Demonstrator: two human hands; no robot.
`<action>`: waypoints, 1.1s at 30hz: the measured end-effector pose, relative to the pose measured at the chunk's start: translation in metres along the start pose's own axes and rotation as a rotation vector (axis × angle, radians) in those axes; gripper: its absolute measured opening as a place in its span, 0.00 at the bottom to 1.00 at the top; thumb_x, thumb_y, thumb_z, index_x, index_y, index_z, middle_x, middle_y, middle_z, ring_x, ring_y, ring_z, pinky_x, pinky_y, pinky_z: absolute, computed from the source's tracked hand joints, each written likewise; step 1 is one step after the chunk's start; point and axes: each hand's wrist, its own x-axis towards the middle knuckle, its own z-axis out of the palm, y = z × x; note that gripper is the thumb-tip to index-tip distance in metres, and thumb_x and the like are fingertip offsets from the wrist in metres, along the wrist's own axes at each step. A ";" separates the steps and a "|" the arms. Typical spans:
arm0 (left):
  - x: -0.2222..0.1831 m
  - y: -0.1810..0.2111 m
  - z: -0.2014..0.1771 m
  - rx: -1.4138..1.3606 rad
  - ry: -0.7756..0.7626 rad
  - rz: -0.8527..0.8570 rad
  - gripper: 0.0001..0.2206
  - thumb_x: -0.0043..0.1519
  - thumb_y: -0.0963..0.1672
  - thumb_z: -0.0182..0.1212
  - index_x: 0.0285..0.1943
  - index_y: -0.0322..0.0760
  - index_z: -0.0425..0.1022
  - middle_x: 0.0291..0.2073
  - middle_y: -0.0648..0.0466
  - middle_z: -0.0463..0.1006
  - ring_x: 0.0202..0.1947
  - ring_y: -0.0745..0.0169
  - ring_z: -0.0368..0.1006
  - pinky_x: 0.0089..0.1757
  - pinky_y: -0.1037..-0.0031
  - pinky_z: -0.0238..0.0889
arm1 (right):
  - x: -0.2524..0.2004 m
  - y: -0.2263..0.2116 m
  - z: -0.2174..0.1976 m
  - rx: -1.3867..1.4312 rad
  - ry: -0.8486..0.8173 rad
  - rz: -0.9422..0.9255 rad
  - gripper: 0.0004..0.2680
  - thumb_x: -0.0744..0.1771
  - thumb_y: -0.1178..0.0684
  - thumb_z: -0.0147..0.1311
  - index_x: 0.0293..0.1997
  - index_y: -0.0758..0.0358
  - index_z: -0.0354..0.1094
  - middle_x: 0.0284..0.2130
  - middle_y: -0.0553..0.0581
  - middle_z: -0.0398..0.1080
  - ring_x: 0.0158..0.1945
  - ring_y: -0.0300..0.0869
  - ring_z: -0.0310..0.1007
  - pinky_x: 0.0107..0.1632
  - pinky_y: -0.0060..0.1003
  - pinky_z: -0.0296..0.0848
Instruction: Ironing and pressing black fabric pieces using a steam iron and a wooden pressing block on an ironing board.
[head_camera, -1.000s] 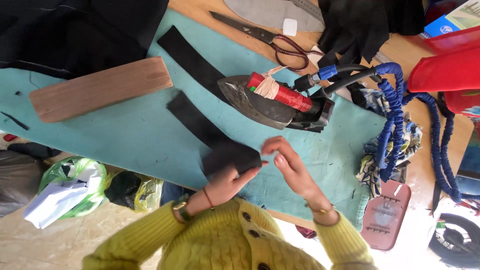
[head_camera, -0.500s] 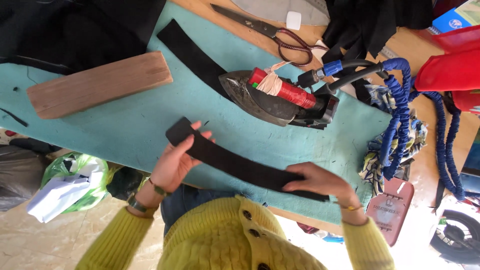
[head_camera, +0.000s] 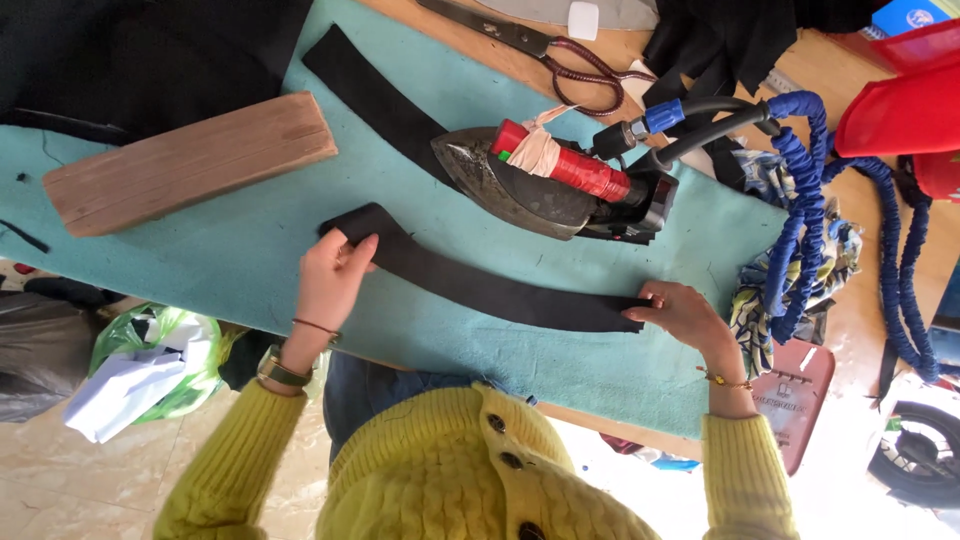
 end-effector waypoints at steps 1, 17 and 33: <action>0.000 -0.003 0.001 0.001 -0.003 0.000 0.11 0.66 0.49 0.68 0.48 0.39 0.80 0.26 0.55 0.80 0.28 0.64 0.81 0.36 0.69 0.77 | 0.001 0.005 0.002 0.002 0.000 0.003 0.10 0.63 0.43 0.67 0.41 0.56 0.78 0.29 0.61 0.74 0.32 0.54 0.76 0.40 0.43 0.71; -0.005 0.047 -0.029 0.752 0.260 0.764 0.25 0.64 0.46 0.66 0.70 0.37 0.69 0.65 0.42 0.64 0.56 0.38 0.68 0.54 0.49 0.64 | -0.036 -0.031 -0.025 -0.091 0.742 -0.330 0.06 0.73 0.51 0.58 0.50 0.63 0.71 0.33 0.60 0.71 0.35 0.52 0.72 0.45 0.47 0.67; 0.008 0.023 -0.049 0.940 0.234 0.820 0.23 0.70 0.54 0.52 0.75 0.55 0.66 0.77 0.54 0.58 0.77 0.48 0.45 0.65 0.36 0.38 | 0.007 -0.248 -0.051 -0.283 0.372 -0.692 0.23 0.69 0.37 0.54 0.71 0.49 0.56 0.46 0.66 0.76 0.53 0.62 0.75 0.60 0.57 0.67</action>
